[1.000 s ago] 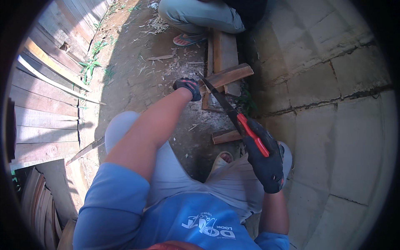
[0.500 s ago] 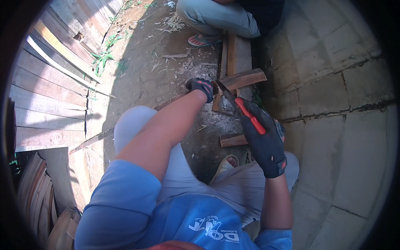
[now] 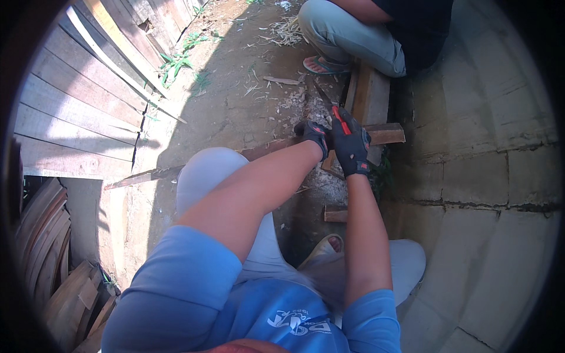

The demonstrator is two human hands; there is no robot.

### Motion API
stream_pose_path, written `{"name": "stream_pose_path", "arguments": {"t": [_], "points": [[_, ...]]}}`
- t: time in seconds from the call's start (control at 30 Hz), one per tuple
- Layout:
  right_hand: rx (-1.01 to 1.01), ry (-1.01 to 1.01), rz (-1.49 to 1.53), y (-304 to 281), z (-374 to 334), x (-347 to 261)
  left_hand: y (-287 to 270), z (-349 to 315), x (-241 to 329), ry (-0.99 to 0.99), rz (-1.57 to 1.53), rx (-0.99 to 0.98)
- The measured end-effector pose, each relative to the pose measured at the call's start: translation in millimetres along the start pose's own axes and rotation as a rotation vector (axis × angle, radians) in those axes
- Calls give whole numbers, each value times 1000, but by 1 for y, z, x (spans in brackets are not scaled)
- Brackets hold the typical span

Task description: The person uses a hand saw to cut a piece of wood that is resting on a wooden support. They hold the wood steady with one hand while sawing with the other, creating wood shavings on the ground.

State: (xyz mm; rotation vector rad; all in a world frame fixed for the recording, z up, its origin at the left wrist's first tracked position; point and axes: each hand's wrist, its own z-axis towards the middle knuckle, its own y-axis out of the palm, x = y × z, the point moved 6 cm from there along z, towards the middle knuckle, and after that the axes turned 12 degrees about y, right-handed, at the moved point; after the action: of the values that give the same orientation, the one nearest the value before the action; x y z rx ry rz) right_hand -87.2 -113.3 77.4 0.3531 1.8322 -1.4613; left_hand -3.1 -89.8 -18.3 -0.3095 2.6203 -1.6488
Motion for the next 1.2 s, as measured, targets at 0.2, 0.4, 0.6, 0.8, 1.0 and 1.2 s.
{"name": "stream_pose_path", "arguments": {"t": [0.2, 0.4, 0.6, 0.8, 1.0, 1.2], "points": [[37, -40, 33, -1, -16, -3, 16, 17, -14, 16, -65, 81], [5, 94, 147, -43, -67, 24, -1, -13, -4, 108, 68, 34], [-25, 80, 30, -131, -176, -7, -9, -28, -24, 29, 36, 10], [36, 241, 42, -193, -256, -16, -15, -32, -12, 57, 72, -35], [42, 233, 20, -197, -249, -26, -9, -32, -11, -3, 53, -46], [24, -97, -95, -165, -190, -37, -8, -36, -10, 30, 93, -13]]}}
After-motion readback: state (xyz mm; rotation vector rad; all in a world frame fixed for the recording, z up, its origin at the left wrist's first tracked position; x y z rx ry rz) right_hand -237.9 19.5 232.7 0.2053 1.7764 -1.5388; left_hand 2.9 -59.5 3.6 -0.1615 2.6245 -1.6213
